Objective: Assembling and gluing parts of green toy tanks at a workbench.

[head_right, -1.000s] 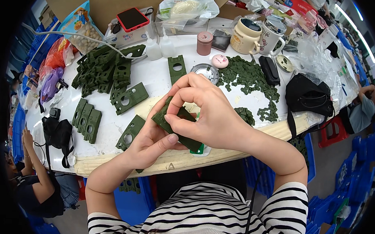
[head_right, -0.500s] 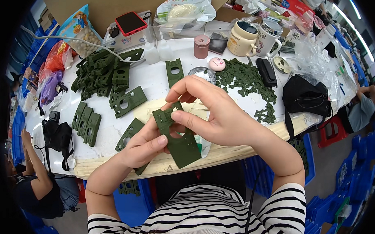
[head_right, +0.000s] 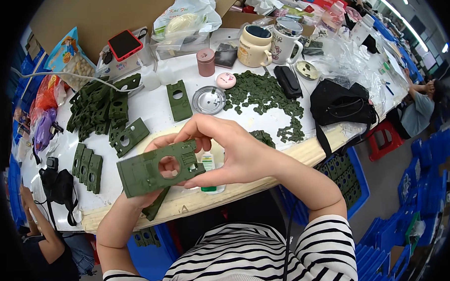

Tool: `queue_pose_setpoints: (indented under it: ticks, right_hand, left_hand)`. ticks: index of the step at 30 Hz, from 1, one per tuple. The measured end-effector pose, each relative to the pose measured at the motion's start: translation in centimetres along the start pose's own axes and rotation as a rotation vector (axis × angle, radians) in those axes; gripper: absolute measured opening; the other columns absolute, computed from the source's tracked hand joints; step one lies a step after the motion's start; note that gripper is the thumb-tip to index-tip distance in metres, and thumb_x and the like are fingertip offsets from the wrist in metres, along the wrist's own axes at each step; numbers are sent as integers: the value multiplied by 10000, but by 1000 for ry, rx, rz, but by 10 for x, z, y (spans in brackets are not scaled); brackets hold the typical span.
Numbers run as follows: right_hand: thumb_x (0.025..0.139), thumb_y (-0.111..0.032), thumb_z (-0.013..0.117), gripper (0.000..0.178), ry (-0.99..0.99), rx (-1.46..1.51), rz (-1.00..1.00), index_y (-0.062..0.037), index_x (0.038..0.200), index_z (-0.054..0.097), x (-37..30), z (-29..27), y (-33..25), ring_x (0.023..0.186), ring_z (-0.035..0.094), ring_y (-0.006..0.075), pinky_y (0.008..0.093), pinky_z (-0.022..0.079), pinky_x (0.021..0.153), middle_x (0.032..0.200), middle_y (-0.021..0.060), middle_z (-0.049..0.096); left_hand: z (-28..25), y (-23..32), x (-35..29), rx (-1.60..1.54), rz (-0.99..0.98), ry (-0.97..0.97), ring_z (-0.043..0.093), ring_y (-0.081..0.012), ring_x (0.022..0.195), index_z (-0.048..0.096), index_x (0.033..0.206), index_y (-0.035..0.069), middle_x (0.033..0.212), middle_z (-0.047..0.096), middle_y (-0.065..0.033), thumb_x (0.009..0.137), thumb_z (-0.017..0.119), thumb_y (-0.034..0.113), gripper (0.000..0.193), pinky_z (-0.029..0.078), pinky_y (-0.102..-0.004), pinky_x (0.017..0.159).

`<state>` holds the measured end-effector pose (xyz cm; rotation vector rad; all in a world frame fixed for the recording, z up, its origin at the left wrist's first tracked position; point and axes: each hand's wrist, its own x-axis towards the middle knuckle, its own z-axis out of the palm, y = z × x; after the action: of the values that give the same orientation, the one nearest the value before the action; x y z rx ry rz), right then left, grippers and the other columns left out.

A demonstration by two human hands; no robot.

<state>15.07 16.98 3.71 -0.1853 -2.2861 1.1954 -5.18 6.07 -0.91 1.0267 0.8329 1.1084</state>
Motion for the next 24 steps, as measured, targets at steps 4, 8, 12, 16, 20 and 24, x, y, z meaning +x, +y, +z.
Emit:
queue_pose_setpoints:
  ticks: [4,8,12,16,20,24]
  right_hand:
    - [684,-218,834,560,126,-7,62,-19,1112,531,-13,20,6,755,514,148,271,428,667,905,48,531]
    - [685,-194,839,577,103,2,157,-18,1138,526,-21,16,2,785,528,140,268,449,696,975,61,561]
    - [776,-57,725,155,235,-381,246,19,860,619,-42,-39,18,664,581,140,263,475,633,777,71,616]
    - [766,-75,692,92,72,-702,676,-5,799,641,-81,-92,38,674,639,223,313,504,632,710,115,638]
    - [730,-82,726,135,-15,-598,769,-4,804,645,-96,-100,49,667,635,221,316,495,616,710,109,638]
    - [712,-35,744,142,-8,-563,653,4,799,639,-93,-96,51,636,599,165,285,476,592,723,80,614]
  left_hand:
    - [23,10,-6,-170,158,-15,543,-225,1111,232,1409,34,1303,444,-144,819,699,32,753,504,-401,956]
    - [8,-2,-6,-96,154,-46,501,-269,1184,262,1387,33,1381,367,-185,830,689,53,702,505,-445,962]
    - [16,6,-6,-128,92,3,504,-334,1197,273,1374,63,1397,371,-204,816,721,169,723,517,-465,937]
    - [17,6,-5,-198,80,-54,503,-261,1178,270,1387,34,1388,386,-207,858,642,43,648,487,-449,980]
    - [17,4,-6,-115,35,11,520,-359,1190,271,1385,83,1388,396,-208,810,720,186,736,526,-463,920]
    - [18,4,-6,-116,24,23,526,-355,1184,273,1385,77,1387,401,-210,805,727,195,746,526,-463,918]
